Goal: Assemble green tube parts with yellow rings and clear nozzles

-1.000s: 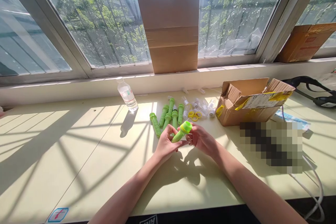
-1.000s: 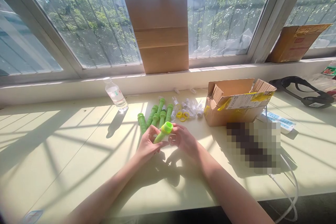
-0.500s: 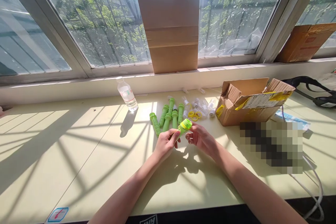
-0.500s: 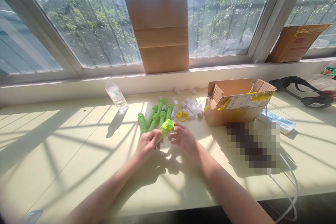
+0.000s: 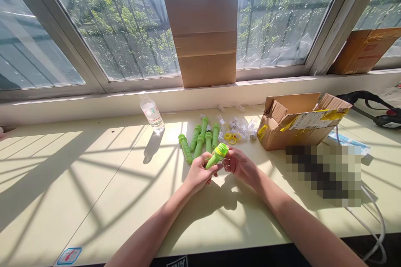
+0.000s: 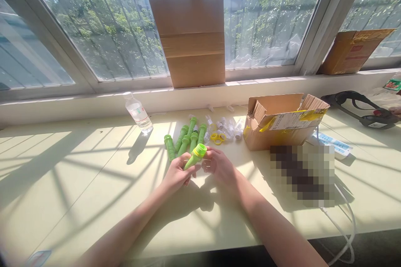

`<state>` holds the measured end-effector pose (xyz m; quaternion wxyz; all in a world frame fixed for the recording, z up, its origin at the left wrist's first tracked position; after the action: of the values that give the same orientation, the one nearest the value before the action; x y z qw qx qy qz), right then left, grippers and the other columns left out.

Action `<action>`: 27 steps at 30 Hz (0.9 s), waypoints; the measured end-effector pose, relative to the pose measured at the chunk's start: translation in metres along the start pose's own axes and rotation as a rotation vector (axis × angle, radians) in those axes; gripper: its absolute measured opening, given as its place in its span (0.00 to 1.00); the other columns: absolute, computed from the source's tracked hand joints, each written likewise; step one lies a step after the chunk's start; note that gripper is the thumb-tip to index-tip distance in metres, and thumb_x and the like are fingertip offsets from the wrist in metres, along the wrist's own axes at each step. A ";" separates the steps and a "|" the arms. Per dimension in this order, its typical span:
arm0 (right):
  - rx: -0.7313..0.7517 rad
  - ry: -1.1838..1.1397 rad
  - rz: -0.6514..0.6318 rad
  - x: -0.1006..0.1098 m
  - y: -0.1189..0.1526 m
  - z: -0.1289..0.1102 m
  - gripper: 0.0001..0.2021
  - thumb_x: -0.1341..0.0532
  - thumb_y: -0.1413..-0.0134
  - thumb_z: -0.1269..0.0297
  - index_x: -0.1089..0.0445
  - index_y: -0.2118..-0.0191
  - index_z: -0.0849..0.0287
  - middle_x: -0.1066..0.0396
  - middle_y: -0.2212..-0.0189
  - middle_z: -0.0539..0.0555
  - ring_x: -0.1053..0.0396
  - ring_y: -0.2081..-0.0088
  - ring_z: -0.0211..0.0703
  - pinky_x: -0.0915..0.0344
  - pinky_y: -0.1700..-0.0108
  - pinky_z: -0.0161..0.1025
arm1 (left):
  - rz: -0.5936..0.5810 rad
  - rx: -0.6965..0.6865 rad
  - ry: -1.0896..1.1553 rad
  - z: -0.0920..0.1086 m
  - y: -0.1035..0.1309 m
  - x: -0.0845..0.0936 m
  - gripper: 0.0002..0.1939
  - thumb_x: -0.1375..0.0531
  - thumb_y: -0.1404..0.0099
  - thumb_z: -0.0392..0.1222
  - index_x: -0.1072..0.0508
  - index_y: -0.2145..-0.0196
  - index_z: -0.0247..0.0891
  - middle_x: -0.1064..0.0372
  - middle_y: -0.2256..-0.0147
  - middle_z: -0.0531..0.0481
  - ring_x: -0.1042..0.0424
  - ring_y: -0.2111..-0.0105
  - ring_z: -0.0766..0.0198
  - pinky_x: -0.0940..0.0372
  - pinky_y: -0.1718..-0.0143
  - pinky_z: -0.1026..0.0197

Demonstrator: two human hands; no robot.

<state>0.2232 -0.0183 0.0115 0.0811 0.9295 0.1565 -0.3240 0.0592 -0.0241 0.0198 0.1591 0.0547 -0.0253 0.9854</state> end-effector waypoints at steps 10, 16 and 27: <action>-0.038 0.028 -0.031 -0.002 0.002 0.000 0.11 0.32 0.49 0.61 0.23 0.59 0.54 0.23 0.59 0.52 0.32 0.69 0.36 0.42 0.72 0.33 | -0.162 -0.012 -0.023 0.006 0.002 0.003 0.28 0.45 0.33 0.66 0.26 0.65 0.34 0.43 0.87 0.59 0.49 0.89 0.73 0.54 0.82 0.66; -0.055 0.024 -0.044 0.001 0.000 0.001 0.13 0.30 0.52 0.59 0.24 0.60 0.55 0.22 0.61 0.53 0.31 0.70 0.36 0.45 0.73 0.33 | -0.205 0.033 -0.017 0.008 0.004 0.003 0.31 0.46 0.33 0.67 0.24 0.63 0.32 0.43 0.87 0.58 0.49 0.88 0.73 0.51 0.81 0.66; 0.018 0.008 -0.015 -0.001 -0.001 0.003 0.12 0.29 0.52 0.56 0.27 0.66 0.56 0.30 0.72 0.47 0.37 0.77 0.34 0.42 0.74 0.35 | -0.336 0.177 0.268 0.001 0.003 0.000 0.29 0.42 0.36 0.67 0.24 0.64 0.33 0.44 0.88 0.59 0.53 0.90 0.73 0.56 0.88 0.67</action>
<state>0.2203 -0.0189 0.0095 0.0696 0.9303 0.1611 -0.3221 0.0580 -0.0268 0.0207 0.3176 -0.0592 0.0922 0.9419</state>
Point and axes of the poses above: each hand's wrist, its own y-axis away from the middle knuckle, its own x-axis out of the back of the hand, z = x × y, the point moved 2 cm from there along -y, towards the middle knuckle
